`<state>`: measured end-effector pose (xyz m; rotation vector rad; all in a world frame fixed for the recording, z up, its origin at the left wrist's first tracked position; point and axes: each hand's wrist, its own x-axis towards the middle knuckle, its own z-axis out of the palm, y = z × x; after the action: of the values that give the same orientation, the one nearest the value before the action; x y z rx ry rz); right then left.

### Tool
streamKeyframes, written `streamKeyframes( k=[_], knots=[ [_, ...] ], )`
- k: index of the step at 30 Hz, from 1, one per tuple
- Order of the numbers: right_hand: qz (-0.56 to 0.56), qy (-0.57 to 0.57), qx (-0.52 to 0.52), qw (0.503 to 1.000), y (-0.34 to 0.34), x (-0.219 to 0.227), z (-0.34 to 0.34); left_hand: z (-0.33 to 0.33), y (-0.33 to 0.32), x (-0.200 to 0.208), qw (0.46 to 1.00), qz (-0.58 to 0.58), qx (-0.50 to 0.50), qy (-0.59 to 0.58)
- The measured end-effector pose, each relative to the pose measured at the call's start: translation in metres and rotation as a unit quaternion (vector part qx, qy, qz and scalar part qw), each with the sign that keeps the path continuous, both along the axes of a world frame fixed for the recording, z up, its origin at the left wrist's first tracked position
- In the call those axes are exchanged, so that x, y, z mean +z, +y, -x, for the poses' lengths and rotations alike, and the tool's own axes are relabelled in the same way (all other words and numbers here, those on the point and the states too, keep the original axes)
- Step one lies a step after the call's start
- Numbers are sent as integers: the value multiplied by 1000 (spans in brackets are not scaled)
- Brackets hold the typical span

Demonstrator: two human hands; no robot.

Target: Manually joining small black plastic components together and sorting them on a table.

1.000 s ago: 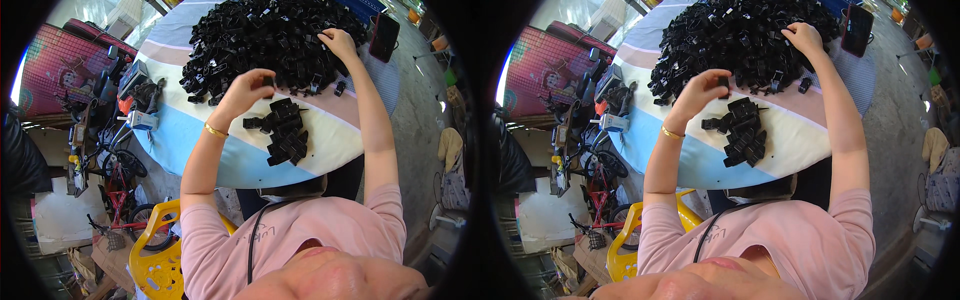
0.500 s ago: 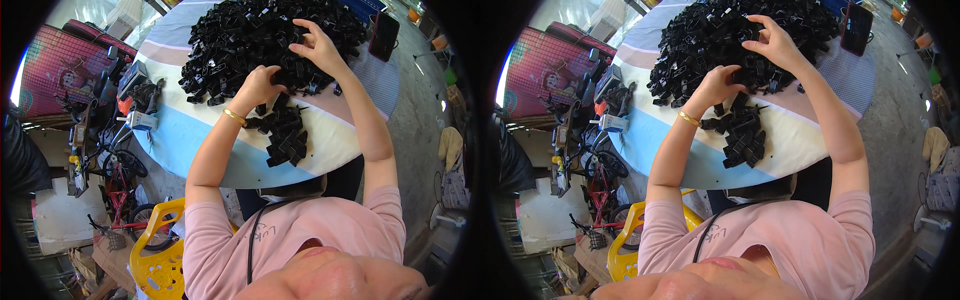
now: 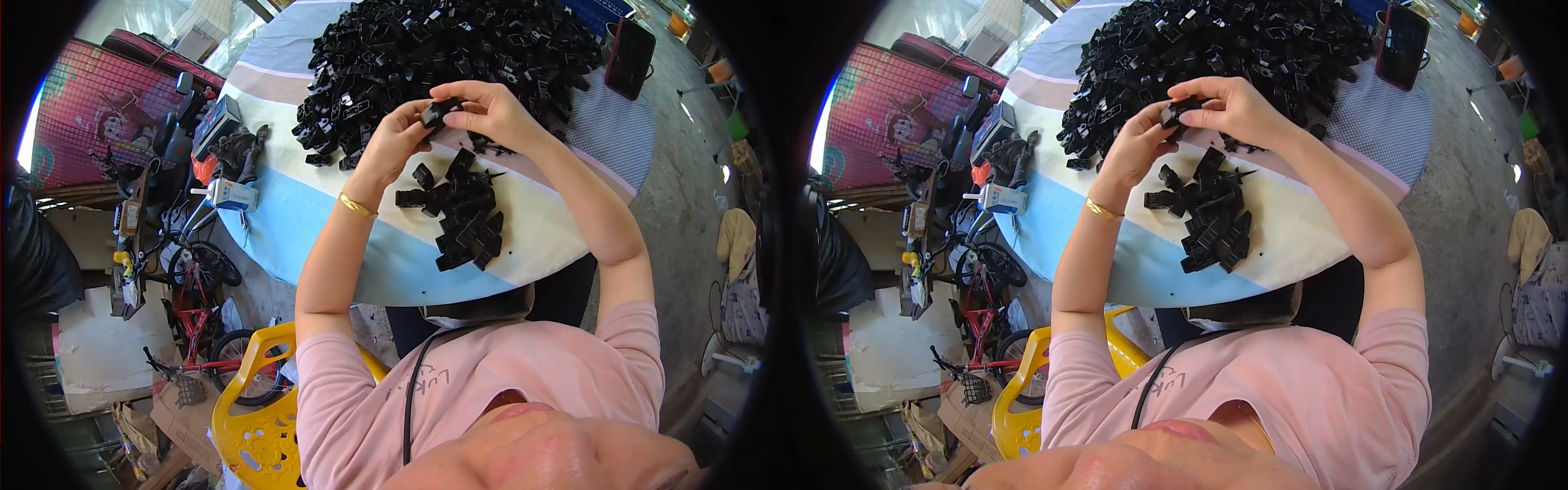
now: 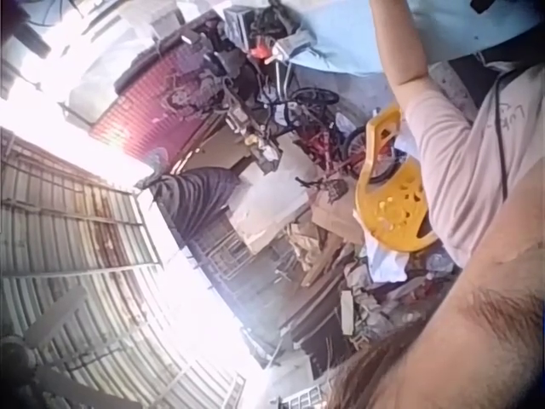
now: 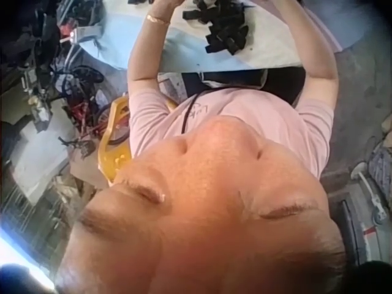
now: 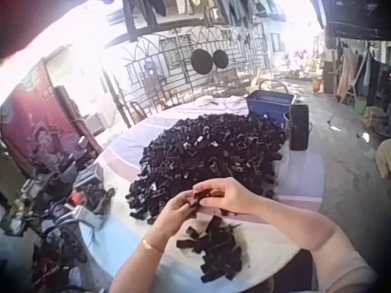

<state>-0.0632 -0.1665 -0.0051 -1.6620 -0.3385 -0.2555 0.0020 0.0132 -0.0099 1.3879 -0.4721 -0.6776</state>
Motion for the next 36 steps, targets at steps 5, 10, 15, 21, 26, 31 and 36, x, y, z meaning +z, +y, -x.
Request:
streamKeyframes(
  k=[5,10,15,21,26,31,36],
  knots=[
    [101,-41,-19,994,4,1,2,-7,14,15,991,33,-75,106],
    [127,-3,-39,991,-1,-1,2,-4,20,29,987,86,-72,117],
    [100,-67,-75,990,8,-3,2,-6,18,18,992,-1,-13,-126],
    [169,-74,-78,980,6,2,7,6,13,26,969,-54,32,-239],
    [198,-153,-166,954,16,4,11,2,2,4,987,148,28,55],
    [339,-345,-259,836,27,-5,8,16,-4,-5,971,187,66,129],
    [341,-386,-262,816,27,-4,9,20,-1,1,978,171,85,88]
  ],
)
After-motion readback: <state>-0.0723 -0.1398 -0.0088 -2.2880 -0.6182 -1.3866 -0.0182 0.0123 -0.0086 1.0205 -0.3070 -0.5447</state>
